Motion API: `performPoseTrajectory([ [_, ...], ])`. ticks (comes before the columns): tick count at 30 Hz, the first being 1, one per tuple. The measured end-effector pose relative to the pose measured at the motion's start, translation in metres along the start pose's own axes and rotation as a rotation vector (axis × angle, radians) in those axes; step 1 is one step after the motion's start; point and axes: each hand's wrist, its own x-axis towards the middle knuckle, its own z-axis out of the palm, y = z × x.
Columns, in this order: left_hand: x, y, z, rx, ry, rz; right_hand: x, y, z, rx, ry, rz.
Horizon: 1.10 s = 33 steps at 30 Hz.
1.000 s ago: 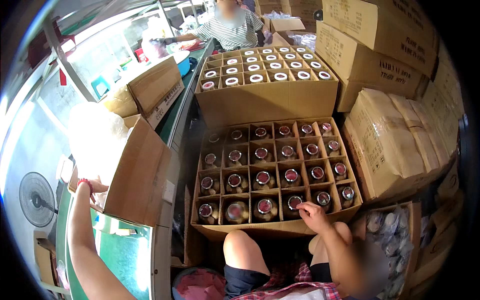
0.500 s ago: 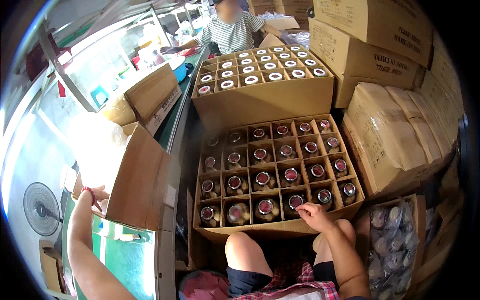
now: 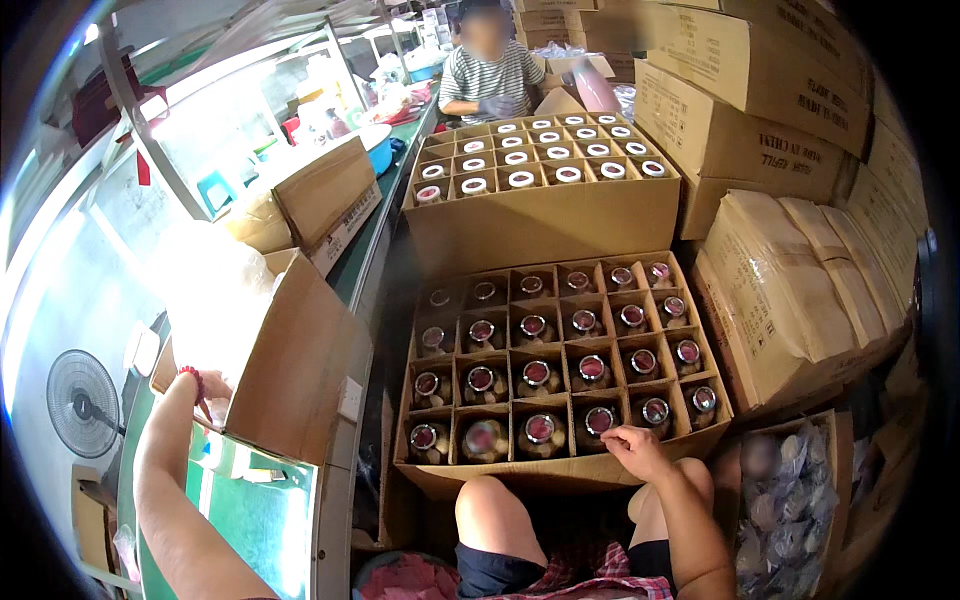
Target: The person places pink foam inserts into the tops of glass jars arranged in a cardboard box, then places white plastic rings on top of the jar lids. The person works on one box at a time, handling the inserts and rings by hand.
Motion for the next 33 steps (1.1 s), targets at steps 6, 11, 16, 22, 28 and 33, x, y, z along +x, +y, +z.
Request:
performPoseTrajectory([
  [6, -0.003, 0.012, 0.012, -0.037, 0.329, 0.055, 0.001, 0.009, 0.002, -0.050, -0.009, -0.040],
  [11, -0.008, 0.007, 0.001, 0.081, 0.420, 0.106, 0.002, 0.012, 0.007, -0.098, 0.064, -0.100],
  [16, -0.011, -0.037, -0.015, 0.129, 0.830, 0.411, -0.007, 0.010, 0.018, -0.039, 0.048, -0.088],
  [22, -0.106, -0.042, -0.011, -0.367, 0.868, 0.515, -0.010, 0.031, 0.022, 0.050, 0.043, -0.109],
  [28, -0.091, -0.089, 0.004, -0.668, 0.971, 0.716, -0.007, 0.026, 0.029, 0.051, 0.008, -0.151],
  [33, -0.105, -0.028, 0.017, -1.165, 1.122, 0.617, -0.001, 0.033, 0.019, -0.028, 0.046, -0.136],
])
